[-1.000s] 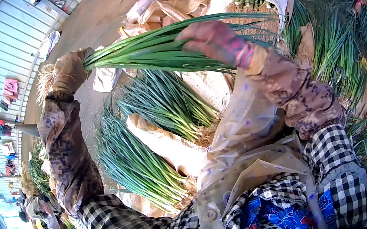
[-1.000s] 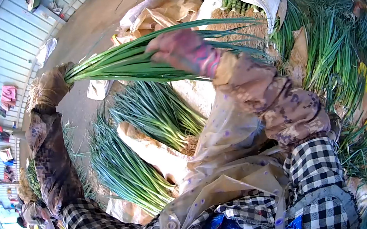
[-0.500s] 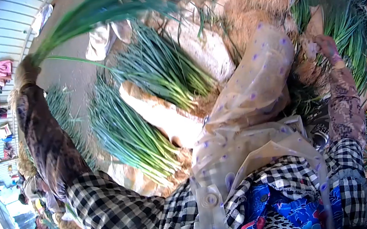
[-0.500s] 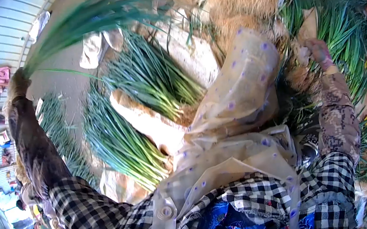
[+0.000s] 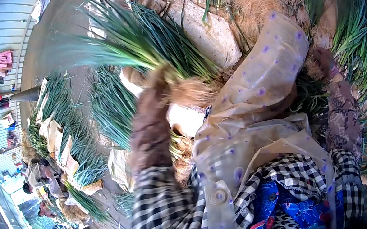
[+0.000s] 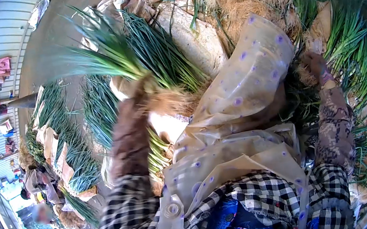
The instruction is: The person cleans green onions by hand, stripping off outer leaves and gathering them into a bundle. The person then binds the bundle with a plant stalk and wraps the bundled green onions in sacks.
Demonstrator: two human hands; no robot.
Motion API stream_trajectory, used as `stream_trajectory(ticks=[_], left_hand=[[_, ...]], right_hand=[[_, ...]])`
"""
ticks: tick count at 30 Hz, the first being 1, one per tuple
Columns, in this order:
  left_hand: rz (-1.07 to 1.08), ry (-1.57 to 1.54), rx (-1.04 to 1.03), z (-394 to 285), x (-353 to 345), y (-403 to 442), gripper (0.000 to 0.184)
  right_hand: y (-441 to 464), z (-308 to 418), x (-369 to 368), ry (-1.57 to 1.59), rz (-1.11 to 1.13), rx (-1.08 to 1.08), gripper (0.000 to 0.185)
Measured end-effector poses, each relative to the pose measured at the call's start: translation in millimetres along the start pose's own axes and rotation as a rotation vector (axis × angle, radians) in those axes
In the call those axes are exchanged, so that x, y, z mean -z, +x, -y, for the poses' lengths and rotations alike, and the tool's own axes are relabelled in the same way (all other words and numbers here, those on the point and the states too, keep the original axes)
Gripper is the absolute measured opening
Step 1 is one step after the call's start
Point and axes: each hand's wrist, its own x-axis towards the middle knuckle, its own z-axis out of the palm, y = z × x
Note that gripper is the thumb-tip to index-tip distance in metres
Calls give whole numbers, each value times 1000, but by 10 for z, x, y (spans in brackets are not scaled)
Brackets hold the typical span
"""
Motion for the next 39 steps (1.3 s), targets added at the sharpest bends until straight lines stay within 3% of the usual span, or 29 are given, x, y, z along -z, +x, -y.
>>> stream_trajectory(ticks=[2, 3, 6, 7, 8, 10, 11, 12, 13, 16, 19, 22, 24, 25, 26, 28, 29, 30, 32, 33, 34, 35, 36, 38, 39], left_hand=[[77, -147, 139, 818, -510, 259, 21], [58, -248, 240, 1145, -683, 365, 19], [-196, -577, 481, 1682, -543, 478, 13], [-282, -664, 484, 1801, -399, 500, 11], [-283, -775, 278, 2169, -254, 711, 17], [-211, -802, 352, 2012, -239, 546, 16], [177, -677, 245, 2162, -131, 671, 18], [172, -324, 343, 2430, -7, 1098, 41], [160, -51, 336, 2299, -179, 1060, 44], [58, 467, 149, 2122, -166, 809, 55], [-65, 708, 11, 1833, -35, 763, 67], [-338, 853, -210, 1215, -273, 665, 81], [-446, 801, -442, 668, -600, 349, 90], [-466, 771, -641, 468, -739, 264, 81], [-432, 727, -764, 47, -1045, -151, 75], [-160, 301, -991, -668, -1551, -493, 63], [-66, 283, -1073, -930, -1829, -647, 53], [47, 325, -1305, -1094, -2025, -625, 47], [114, 406, -1601, -1405, -2674, -1041, 29], [259, 470, -1705, -1529, -2997, -1003, 26], [329, 475, -1676, -1540, -3312, -1131, 29], [611, 363, -1676, -1456, -3577, -1081, 32], [970, 92, -1074, -1391, -3848, -992, 36], [1326, 167, -1054, -1246, -4277, -1031, 49], [1328, 248, -939, -1201, -4410, -1047, 47]], right_hand=[[23, -4, -108, -20, 88, -68, 22], [-23, -33, -122, -43, 91, 3, 22], [-363, 38, -5, -194, 67, 1, 23], [-356, -6, 26, -199, 61, -17, 22], [-323, -103, 153, -200, 33, -33, 21], [-300, -348, 289, -216, 35, -90, 20], [-240, -436, 322, -235, 55, -108, 22], [-273, -451, 297, -249, 72, -131, 23], [-213, -642, 226, -524, -90, 65, 24], [-311, -408, 13, -378, 50, -34, 22], [-393, -604, 221, -750, -65, 87, 23], [-351, -700, 419, -940, -203, 177, 25], [-245, -749, 455, -920, -261, 210, 26], [-226, -839, 439, -904, -247, 202, 28], [-205, -935, 417, -888, -234, 194, 29], [-219, -983, 306, -788, -232, 157, 32], [-337, -951, 294, -732, -235, 114, 32], [-440, -898, 254, -669, -242, 80, 33], [-806, -667, 314, -797, 32, -339, 24], [-895, -826, 372, -823, 21, -374, 24], [-981, -986, 439, -848, 11, -410, 24], [-1108, -1644, 396, -827, -160, -280, 27], [-1173, -2182, 349, -802, -229, -396, 27], [-1461, -2245, 474, -742, -156, -491, 26], [-1467, -2208, 543, -722, -134, -489, 26]])
